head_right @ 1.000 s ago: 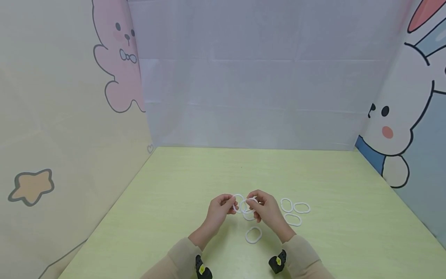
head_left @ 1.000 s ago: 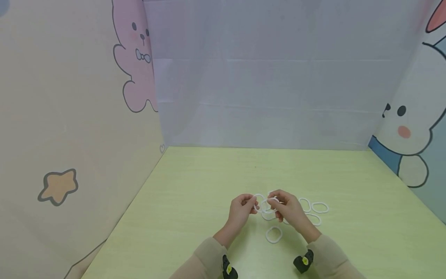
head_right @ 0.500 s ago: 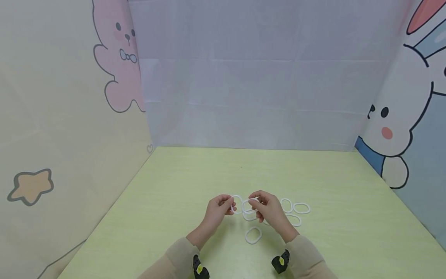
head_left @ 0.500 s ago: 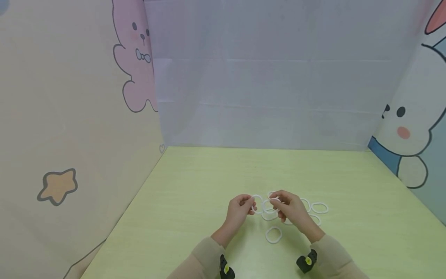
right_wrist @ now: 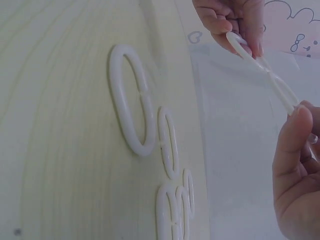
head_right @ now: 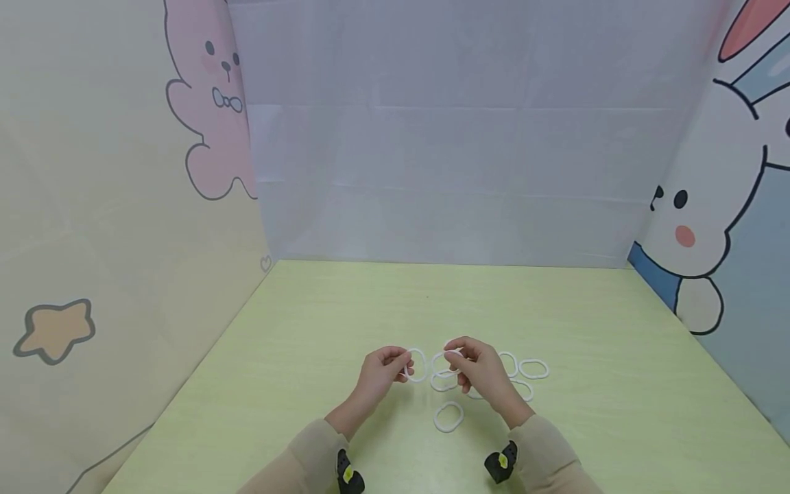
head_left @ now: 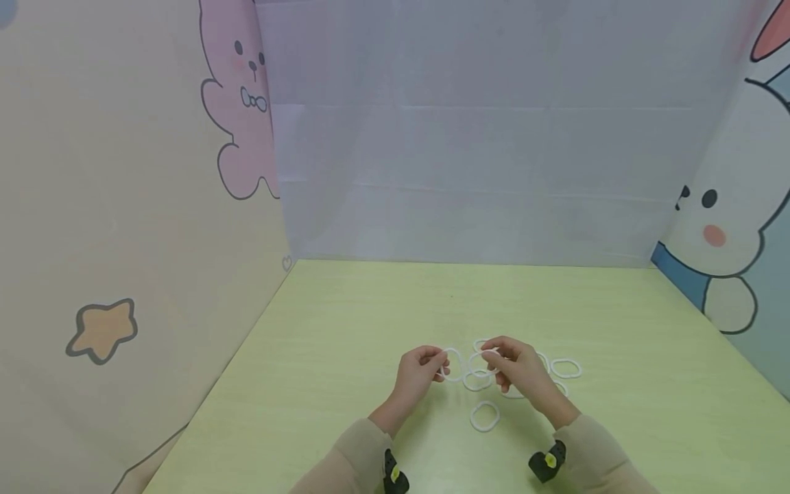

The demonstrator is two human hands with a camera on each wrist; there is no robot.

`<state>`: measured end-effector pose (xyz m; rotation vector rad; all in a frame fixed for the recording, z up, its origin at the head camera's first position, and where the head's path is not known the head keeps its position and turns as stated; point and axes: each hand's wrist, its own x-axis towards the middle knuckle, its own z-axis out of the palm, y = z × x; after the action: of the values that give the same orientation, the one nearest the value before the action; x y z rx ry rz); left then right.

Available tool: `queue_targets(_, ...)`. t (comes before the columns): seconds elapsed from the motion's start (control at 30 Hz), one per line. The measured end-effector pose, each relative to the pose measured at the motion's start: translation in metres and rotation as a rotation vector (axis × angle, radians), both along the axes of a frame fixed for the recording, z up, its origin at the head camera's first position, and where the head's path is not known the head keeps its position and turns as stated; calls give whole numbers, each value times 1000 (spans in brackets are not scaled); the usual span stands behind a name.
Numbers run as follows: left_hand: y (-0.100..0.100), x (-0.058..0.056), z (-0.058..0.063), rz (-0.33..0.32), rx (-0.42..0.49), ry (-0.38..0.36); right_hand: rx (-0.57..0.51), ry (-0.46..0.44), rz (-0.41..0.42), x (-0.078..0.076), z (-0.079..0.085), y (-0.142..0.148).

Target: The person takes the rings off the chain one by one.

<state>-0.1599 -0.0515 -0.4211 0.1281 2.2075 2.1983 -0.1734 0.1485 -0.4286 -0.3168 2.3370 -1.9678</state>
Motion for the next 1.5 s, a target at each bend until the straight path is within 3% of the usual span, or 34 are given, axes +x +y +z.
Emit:
queue_targets(0.47, -2, -1, -1, 22, -42, -3, 10, -24, 4, -1, -1, 9)
queue_targets(0.87, -6, 3, 1, -8, -76, 10, 26, -54, 1, -2, -3, 17)
queue_targets(0.97, -8, 0, -4, -14, -83, 5, 33, -45, 5, -1, -4, 19)
queue_targets(1.23, -12, -18, -35, -27, -65, -6, 35, -56, 0, -1, -7, 24)
queue_targets(1.5, -12, -18, -36, -26, -82, -22, 35, -61, -4, -2, -8, 28)
